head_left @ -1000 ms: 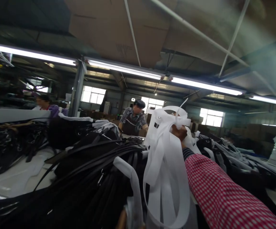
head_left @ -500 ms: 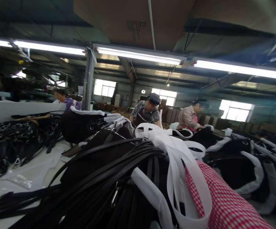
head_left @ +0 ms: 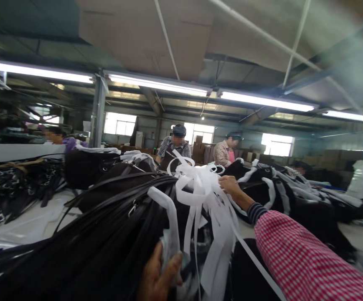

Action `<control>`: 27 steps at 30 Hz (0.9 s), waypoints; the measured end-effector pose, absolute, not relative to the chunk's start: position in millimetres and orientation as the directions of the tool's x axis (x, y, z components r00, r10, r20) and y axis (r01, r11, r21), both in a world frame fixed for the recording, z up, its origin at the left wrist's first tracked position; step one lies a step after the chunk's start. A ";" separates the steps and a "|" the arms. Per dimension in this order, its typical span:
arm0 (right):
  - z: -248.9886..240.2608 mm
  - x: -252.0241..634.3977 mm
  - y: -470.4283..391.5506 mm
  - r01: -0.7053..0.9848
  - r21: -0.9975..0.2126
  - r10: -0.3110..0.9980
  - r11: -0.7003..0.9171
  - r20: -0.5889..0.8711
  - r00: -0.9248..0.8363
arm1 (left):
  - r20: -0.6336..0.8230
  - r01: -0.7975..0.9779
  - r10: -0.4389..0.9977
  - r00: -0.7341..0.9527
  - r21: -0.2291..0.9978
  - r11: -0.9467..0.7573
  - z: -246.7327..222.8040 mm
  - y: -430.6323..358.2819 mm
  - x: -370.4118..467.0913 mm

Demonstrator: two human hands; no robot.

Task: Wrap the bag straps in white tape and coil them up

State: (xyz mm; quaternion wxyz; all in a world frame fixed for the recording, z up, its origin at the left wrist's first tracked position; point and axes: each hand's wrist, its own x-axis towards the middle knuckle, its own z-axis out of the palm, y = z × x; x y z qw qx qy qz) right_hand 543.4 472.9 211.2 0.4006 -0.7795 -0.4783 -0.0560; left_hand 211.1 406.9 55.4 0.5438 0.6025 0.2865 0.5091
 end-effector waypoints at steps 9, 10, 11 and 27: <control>143.4 504.2 237.7 0.910 -0.415 0.793 -0.007 0.552 0.258 | 0.492 -0.206 0.814 0.308 0.870 -0.448 128.3 331.6 187.0; 133.0 499.0 208.3 0.907 -0.420 0.811 0.004 0.533 0.243 | 0.477 -0.229 0.816 0.328 0.878 -0.421 132.6 319.2 183.6; 123.2 493.3 179.5 0.903 -0.430 0.828 0.017 0.512 0.228 | 0.458 -0.234 0.812 0.362 0.888 -0.396 134.5 306.5 180.4; 17.0 374.8 37.5 0.897 -0.333 0.905 0.291 0.401 -0.144 | 0.272 0.437 0.713 0.646 0.634 -0.638 106.4 168.2 115.4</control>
